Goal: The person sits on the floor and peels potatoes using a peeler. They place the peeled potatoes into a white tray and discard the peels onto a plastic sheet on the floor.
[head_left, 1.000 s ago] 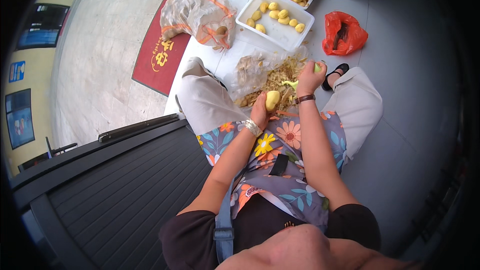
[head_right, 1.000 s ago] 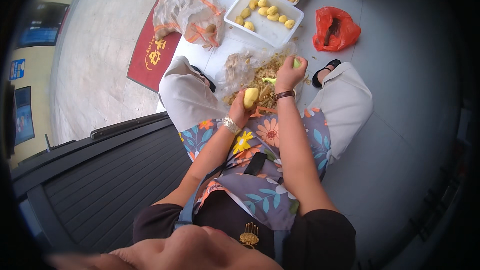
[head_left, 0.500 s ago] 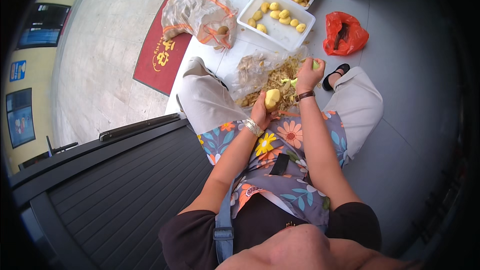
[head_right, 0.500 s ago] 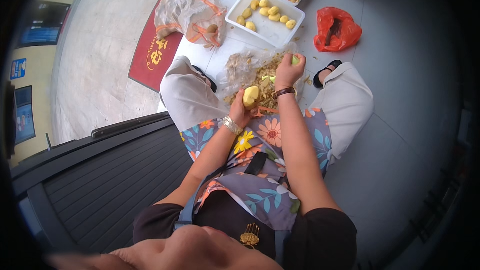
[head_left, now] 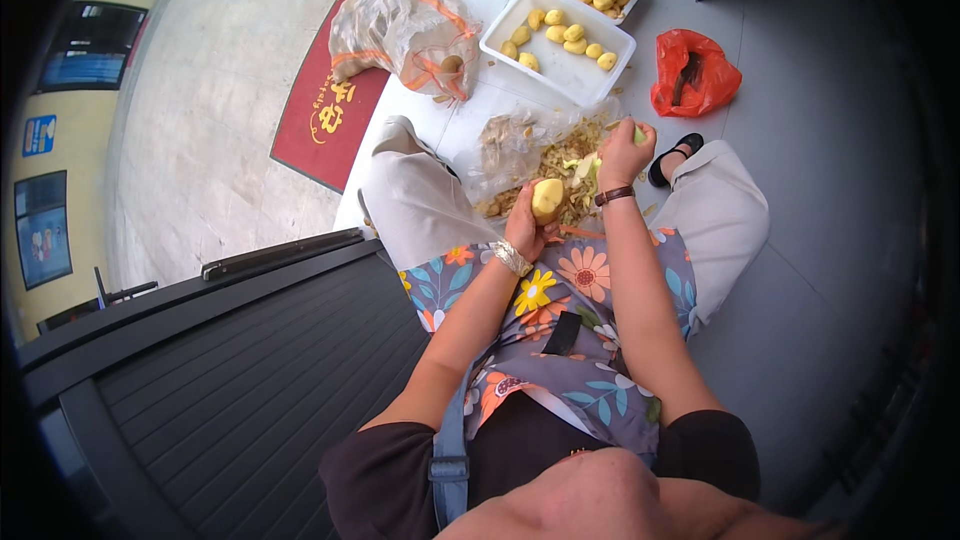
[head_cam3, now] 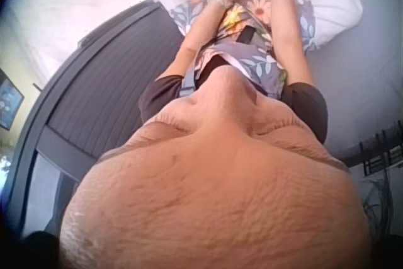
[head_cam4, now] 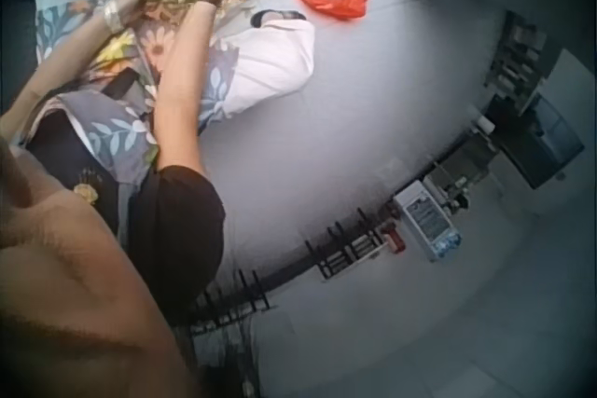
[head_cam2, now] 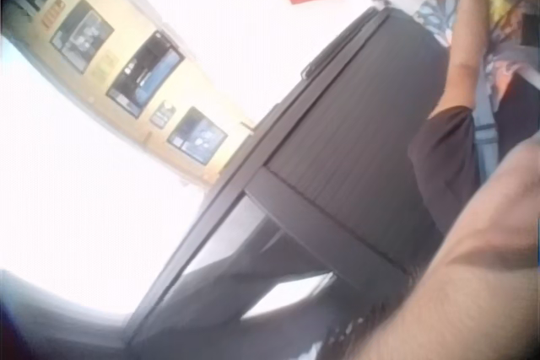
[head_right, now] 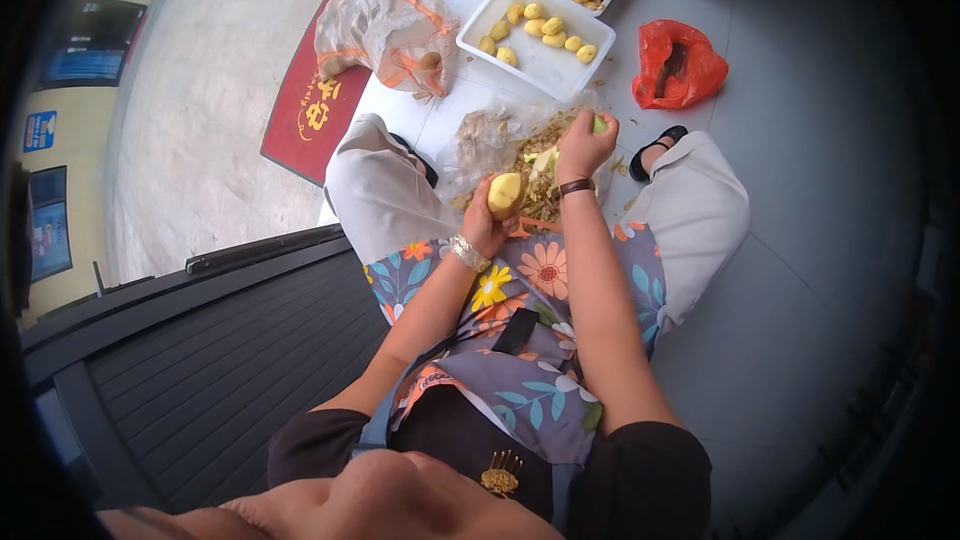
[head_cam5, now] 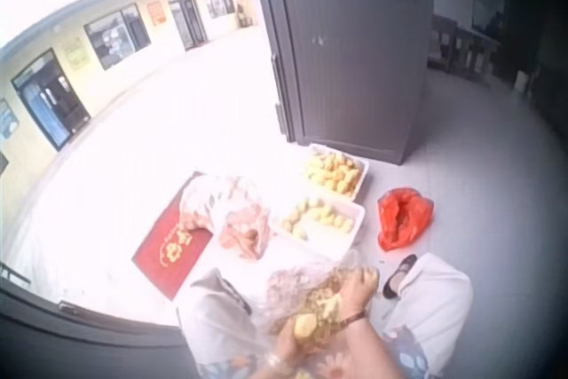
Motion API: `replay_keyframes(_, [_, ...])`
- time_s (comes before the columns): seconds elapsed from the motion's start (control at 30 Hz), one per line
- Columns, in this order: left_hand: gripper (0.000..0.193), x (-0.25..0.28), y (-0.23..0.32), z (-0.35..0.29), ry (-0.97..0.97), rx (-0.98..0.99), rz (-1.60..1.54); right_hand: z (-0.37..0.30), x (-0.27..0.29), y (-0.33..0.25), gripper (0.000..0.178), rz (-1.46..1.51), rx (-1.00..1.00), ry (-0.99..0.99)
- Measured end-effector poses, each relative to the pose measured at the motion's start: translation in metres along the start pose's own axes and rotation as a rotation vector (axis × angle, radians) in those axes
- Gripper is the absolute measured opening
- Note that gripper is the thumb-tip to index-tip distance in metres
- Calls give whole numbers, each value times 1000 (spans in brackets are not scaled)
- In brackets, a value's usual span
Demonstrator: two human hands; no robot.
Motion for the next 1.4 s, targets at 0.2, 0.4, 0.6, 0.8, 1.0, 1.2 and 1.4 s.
replay_keyframes(0.2, [48, 13, -2, 12, 23, 106, -165, -6, 8, -9, 18, 162, -73, -101])
replay_keyframes(0.4, [44, 12, -7, 13, 112, 61, -74, -56, -11, 10, 18, 116, -225, -237])
replay_keyframes(0.6, [44, 22, -4, 18, 36, 67, -32, -37, -12, 26, 19, 65, -181, -111])
replay_keyframes(0.8, [47, 18, 1, 6, -50, 107, -44, 19, 9, 13, 19, -38, 0, -62])
replay_keyframes(1.0, [38, 12, -1, 9, 16, 134, -122, -42, -8, 0, 16, 135, -254, -230])
replay_keyframes(1.2, [32, 15, 1, 4, -5, -12, 26, -8, 2, 16, 15, 46, -65, -40])
replay_keyframes(1.4, [35, 19, 4, 9, 46, 33, 117, -7, 6, -7, 17, 88, -73, -106])
Point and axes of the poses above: each hand's wrist, its own z-axis towards the middle knuckle, its own x-axis out of the back of the hand, y = z × x, the point moved 5 cm from there along z, towards the middle knuckle, and after that the axes turned 9 degrees about -z, right-handed, at the moved point
